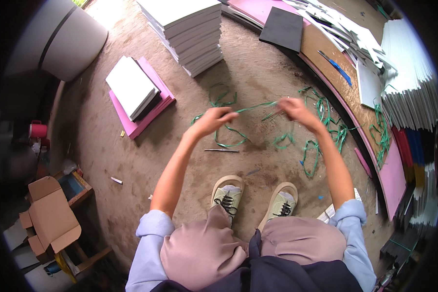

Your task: The person untangles a green strap on the floor, repeatedly picking up, straightening, and laying down sections of the strap. The person handles the strap by hand without using tools.

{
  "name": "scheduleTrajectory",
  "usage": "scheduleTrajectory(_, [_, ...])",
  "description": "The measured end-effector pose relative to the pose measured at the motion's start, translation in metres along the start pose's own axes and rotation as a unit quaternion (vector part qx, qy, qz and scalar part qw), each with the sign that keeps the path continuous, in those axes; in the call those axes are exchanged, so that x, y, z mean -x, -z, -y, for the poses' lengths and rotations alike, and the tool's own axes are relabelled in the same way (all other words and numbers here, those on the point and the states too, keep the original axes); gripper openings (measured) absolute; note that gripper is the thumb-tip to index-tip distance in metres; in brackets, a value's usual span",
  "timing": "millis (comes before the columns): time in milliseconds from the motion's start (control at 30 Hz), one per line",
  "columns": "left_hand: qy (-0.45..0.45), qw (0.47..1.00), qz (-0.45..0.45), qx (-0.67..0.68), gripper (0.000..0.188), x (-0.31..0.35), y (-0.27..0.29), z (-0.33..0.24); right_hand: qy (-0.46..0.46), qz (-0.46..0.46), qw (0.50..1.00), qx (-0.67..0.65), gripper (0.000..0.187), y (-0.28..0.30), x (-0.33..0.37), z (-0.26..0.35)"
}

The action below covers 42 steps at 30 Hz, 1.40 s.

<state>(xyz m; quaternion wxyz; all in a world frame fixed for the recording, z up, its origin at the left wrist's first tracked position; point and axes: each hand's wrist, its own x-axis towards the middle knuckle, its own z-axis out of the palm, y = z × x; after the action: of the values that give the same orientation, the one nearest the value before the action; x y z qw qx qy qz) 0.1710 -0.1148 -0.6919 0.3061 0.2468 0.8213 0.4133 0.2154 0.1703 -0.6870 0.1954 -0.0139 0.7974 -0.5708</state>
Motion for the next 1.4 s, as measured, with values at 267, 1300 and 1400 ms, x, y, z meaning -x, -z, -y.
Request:
scheduleTrajectory(267, [-0.072,0.975,-0.196,0.072,0.031,-0.019,0.007,0.057,-0.234,-0.294,0.813,0.444,0.041,0.156,0.068,-0.181])
scheduleTrajectory(1300, [-0.057,0.775,-0.368,0.511,0.028,0.054,0.074,0.024,0.224,-0.265,0.834,-0.429,0.022,0.137,0.04,0.128])
scheduleTrajectory(1400, [-0.233,0.692,-0.391,0.56,0.027,0.109,0.128,0.03,0.143,-0.249,0.906,-0.31,0.015,0.095,-0.006,0.148])
